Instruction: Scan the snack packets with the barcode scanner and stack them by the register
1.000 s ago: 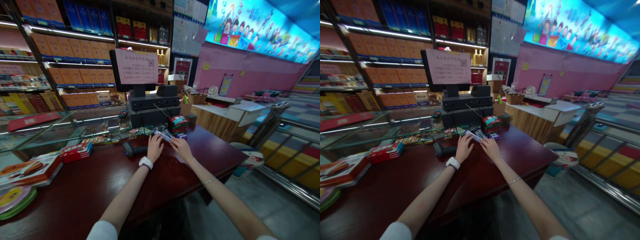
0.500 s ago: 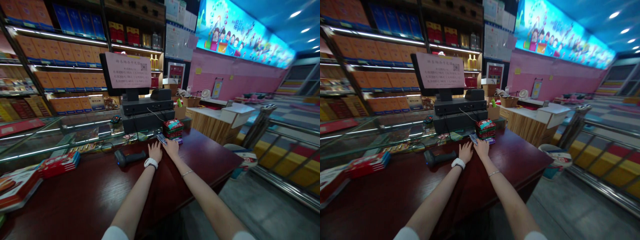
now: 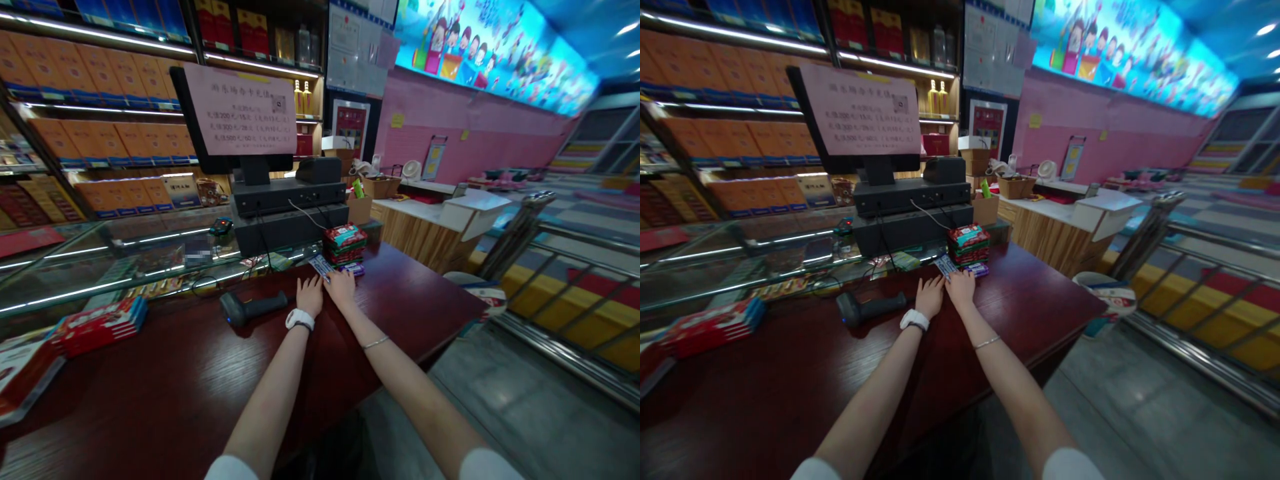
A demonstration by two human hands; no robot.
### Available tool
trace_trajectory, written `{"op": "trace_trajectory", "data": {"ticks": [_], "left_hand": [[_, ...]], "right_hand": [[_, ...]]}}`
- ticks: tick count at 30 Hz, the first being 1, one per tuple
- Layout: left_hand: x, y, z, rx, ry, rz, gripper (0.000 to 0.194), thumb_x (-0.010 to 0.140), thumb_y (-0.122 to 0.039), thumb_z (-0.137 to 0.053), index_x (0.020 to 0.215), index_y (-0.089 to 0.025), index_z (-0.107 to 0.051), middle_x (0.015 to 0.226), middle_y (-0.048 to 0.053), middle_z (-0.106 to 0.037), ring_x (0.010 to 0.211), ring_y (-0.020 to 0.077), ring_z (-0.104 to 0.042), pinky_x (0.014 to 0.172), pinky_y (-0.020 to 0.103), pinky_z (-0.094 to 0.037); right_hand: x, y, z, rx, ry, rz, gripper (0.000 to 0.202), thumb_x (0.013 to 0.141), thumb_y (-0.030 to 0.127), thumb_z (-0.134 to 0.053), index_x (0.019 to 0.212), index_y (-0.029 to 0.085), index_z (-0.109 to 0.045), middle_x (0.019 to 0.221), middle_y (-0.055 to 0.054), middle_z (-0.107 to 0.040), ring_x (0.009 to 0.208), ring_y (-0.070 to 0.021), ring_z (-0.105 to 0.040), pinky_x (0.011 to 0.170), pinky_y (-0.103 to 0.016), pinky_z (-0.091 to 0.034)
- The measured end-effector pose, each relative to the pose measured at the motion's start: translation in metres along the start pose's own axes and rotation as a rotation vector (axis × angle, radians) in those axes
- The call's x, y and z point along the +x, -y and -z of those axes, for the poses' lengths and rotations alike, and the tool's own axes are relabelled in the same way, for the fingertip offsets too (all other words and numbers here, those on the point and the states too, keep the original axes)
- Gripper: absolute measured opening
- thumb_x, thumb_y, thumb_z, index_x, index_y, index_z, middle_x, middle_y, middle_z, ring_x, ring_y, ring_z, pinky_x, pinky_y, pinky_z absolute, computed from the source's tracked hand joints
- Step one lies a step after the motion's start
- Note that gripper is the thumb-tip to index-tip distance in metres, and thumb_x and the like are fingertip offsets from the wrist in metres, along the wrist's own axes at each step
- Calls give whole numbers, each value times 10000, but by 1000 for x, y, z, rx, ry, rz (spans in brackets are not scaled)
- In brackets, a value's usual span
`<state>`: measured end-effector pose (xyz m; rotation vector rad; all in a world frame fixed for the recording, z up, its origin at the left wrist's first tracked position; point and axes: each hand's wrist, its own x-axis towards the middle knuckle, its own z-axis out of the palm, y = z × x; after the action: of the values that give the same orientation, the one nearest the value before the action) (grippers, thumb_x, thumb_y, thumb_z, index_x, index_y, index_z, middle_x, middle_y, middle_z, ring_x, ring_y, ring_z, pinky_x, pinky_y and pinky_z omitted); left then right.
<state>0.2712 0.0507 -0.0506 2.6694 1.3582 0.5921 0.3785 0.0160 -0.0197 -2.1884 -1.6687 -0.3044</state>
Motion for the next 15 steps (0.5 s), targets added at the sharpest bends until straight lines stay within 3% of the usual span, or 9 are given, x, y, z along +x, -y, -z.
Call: {"op": "trace_trajectory", "data": {"ticks": [4, 8, 15], "left_hand": [[0, -1, 0, -22, -20, -13, 497, 941, -180, -341, 1413, -241, -483, 1457, 83, -516, 1340, 275, -473, 1187, 557, -202], [-1, -1, 1, -47, -34, -24, 518, 924, -144, -341, 1408, -257, -487, 1447, 68, -528, 1343, 282, -471, 1188, 598, -159], [-1, -4, 5, -61, 6, -23, 569, 892, -99, -353, 1419, -282, -467, 1422, 51, -555, 1355, 289, -461, 1175, 643, -119]], "right_hand": [[1, -8, -1, 50, 54, 30, 331, 923, 282, -455, 1092, 176, -720, 1223, -131, -664, 1110, -287, -550, 990, -427, -349], [4, -22, -1, 129, 169, 72, 384, 850, 277, -546, 1214, 237, -661, 1481, -68, -470, 1308, -272, -444, 1148, -489, -209], [9, -34, -4, 197, 346, 35, 579, 828, 336, -600, 1396, 277, -504, 1600, -93, -265, 1458, -286, -254, 1166, -569, -130]]}}
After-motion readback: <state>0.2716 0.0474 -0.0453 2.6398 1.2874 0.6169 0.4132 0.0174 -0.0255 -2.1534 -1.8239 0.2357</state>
